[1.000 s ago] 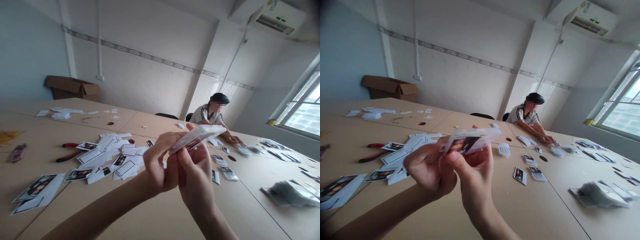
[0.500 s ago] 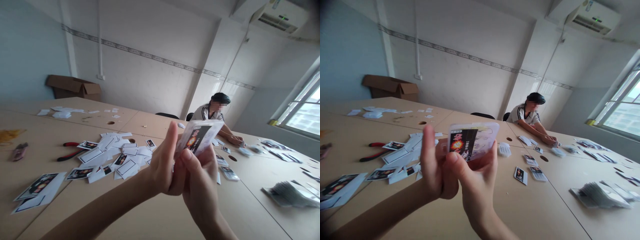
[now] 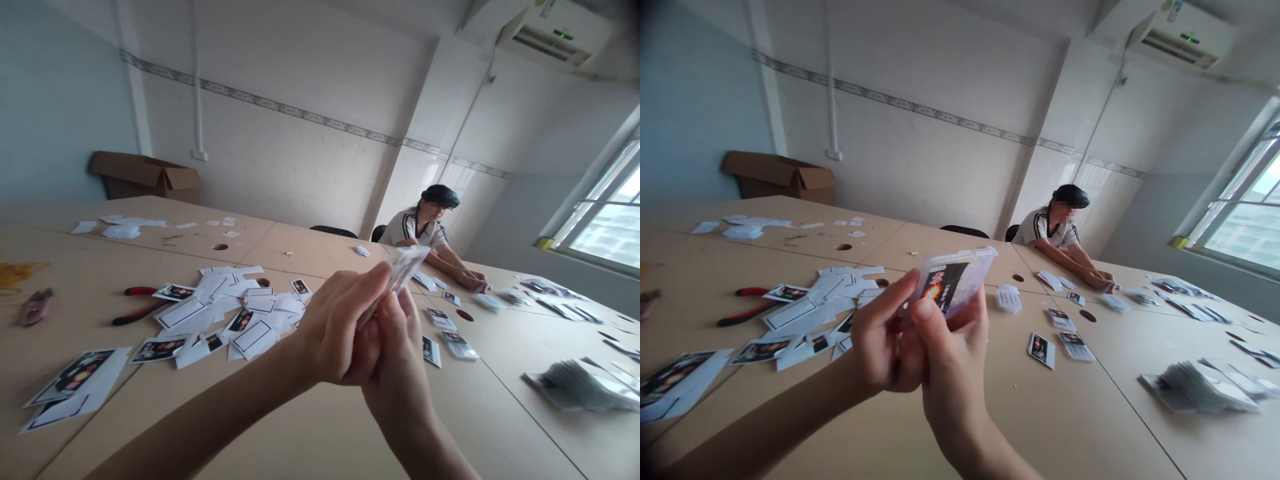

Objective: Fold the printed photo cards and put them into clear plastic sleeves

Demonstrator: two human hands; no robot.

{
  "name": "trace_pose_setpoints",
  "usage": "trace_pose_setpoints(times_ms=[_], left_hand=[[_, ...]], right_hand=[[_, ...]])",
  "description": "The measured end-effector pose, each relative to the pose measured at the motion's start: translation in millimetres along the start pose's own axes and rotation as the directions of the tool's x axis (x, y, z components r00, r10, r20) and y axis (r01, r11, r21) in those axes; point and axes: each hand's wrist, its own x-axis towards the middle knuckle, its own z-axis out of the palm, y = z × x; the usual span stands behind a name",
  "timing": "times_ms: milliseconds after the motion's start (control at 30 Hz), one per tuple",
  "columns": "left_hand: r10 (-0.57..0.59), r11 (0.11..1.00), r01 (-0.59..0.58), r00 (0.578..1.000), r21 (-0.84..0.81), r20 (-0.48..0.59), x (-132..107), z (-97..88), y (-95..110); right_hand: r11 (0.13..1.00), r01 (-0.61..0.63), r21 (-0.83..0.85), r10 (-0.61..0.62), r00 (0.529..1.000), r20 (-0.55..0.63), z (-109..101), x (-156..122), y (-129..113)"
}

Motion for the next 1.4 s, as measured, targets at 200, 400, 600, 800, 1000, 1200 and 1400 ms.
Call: trace_pose_setpoints(times_ms=[200, 400, 600, 800, 1000, 1200, 1400], left_hand=[[0.015, 0.999, -0.024, 0.984, -0.047, -0.179, 7, -5.0, 8], [0.013, 0.999, -0.016, 0.995, -0.031, -0.098, 12, -9.4, 16], [0.009, 0.999, -0.012, 0.998, -0.043, -0.061, 9, -9.0, 15], [0.167, 0.983, -0.151, 0.968, 0.102, -0.185, 6, -6.2, 7], [0.223, 0.973, -0.202, 0.948, 0.110, -0.225, 1, 0.0, 3], [0.110, 0.984, -0.107, 0.994, -0.142, 0.017, 13, -12.9, -1], [0.048, 0.996, -0.042, 0.996, -0.077, 0.070, 21, -23.0, 1]], right_hand=[[0.998, -0.046, 0.037, 0.048, 0.998, -0.051, -2, -2, 4], [0.999, 0.018, -0.037, -0.017, 1.000, 0.005, -9, 0, 2], [1.000, 0.018, -0.009, -0.018, 0.999, -0.042, -7, 1, -2], [0.990, -0.089, 0.110, 0.092, 0.996, -0.018, -7, -4, 0], [0.988, -0.130, 0.085, 0.139, 0.984, -0.112, -9, -5, 2], [0.983, 0.065, -0.171, -0.082, 0.992, -0.091, -11, 7, -1], [0.757, 0.430, -0.492, -0.515, 0.856, -0.045, -21, 21, -6]])
